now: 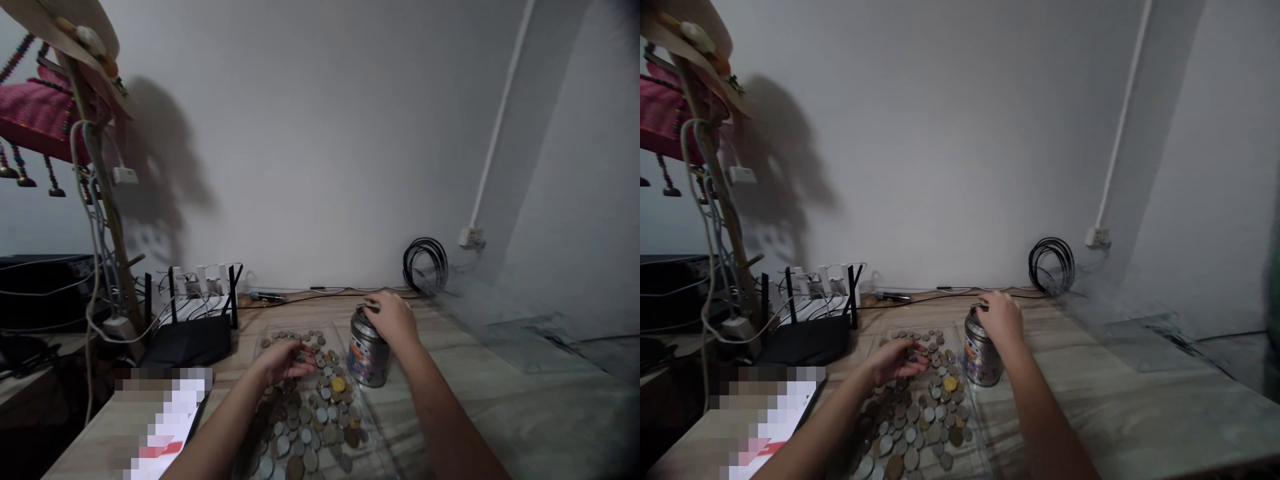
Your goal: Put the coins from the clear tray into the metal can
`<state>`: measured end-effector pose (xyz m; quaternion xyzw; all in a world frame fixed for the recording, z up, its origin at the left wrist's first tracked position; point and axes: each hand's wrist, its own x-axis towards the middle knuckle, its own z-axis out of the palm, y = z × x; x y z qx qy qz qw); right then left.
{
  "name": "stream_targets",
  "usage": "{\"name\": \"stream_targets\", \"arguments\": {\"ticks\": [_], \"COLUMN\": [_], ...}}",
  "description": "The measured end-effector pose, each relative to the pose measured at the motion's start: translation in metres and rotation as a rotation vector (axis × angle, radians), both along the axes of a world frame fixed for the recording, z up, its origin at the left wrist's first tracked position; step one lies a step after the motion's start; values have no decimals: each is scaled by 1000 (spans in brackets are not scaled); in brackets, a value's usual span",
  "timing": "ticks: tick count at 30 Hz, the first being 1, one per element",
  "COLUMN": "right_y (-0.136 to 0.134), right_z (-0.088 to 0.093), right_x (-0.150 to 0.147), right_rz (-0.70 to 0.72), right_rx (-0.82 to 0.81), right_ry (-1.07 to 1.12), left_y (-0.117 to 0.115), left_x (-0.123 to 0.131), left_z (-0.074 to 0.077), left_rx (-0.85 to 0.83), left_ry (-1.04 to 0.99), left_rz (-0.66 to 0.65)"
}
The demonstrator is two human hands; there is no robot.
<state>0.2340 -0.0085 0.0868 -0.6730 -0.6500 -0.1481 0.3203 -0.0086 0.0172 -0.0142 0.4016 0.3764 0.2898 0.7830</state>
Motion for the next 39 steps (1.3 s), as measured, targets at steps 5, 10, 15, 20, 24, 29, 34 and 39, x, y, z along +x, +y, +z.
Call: {"name": "stream_targets", "arguments": {"ticks": [5, 10, 15, 20, 24, 29, 34, 39], "right_y": [-14, -13, -8, -10, -13, -5, 6, -3], "right_z": [-17, -58, -75, -68, -32, 5, -1, -2], "right_x": [-52, -97, -105, -103, -70, -4, 13, -11], "right_rz": [440, 661, 653, 632, 383, -76, -146, -5], "right_rx": [34, -317, -359, -269, -1, -42, -295, -20], "right_ry": [-83, -299, -384, -419, -190, -27, -6, -10], "left_y": [1, -1, 1, 2, 2, 5, 5, 5], "left_x": [-1, -1, -2, -2, -1, 0, -1, -3], "left_z": [0, 0, -4, -3, -1, -1, 0, -1], "left_rx": [-46, -52, -95, -106, -100, -105, -120, -110], "left_ry": [-70, -132, -124, -91, -95, -87, -109, -149], "left_rz": [-19, -21, -35, -68, -20, 118, 117, 27]}}
